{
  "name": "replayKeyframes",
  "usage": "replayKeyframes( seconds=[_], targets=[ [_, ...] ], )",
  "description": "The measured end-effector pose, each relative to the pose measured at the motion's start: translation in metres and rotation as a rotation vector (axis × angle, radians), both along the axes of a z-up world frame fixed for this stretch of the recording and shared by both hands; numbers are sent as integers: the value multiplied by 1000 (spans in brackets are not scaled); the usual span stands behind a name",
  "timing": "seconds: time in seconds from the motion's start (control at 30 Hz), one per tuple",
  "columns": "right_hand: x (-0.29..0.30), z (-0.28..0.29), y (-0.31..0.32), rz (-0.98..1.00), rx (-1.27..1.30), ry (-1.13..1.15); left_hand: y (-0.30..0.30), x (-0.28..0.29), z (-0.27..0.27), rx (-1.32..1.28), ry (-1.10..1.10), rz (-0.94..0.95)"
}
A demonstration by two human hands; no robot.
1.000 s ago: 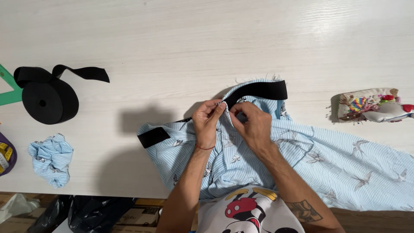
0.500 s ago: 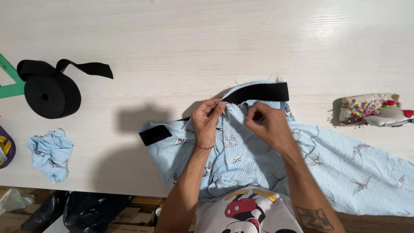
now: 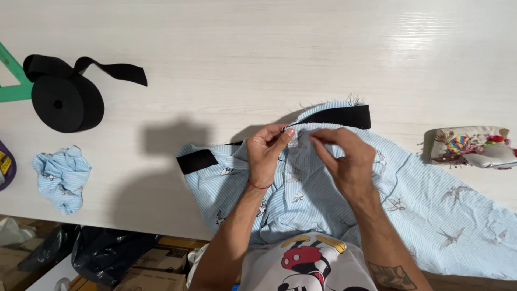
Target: Pinning a black elastic waistband to blue striped fabric shorts on a white table
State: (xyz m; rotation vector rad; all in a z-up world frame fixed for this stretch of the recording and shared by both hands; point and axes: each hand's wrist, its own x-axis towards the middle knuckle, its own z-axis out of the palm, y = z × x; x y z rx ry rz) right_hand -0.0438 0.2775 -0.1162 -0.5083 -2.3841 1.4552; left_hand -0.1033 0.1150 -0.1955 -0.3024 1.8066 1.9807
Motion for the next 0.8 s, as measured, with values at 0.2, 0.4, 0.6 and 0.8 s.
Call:
replayKeyframes(
  seconds=[0.2,0.4,0.6,0.8],
  targets=[
    [10,-4,-11,69,25,-71,-1,1,5,-5,-16,9],
    [6,3,-10,65,-39,-63,-1,1,11,-25,17,-9],
    [2,11,-10,73,-75,-82,-2,-4,34,-76,74,-54],
    [3,11,-13,74,-110,-105,-1,-5,39,-160,205,-60]
  ],
)
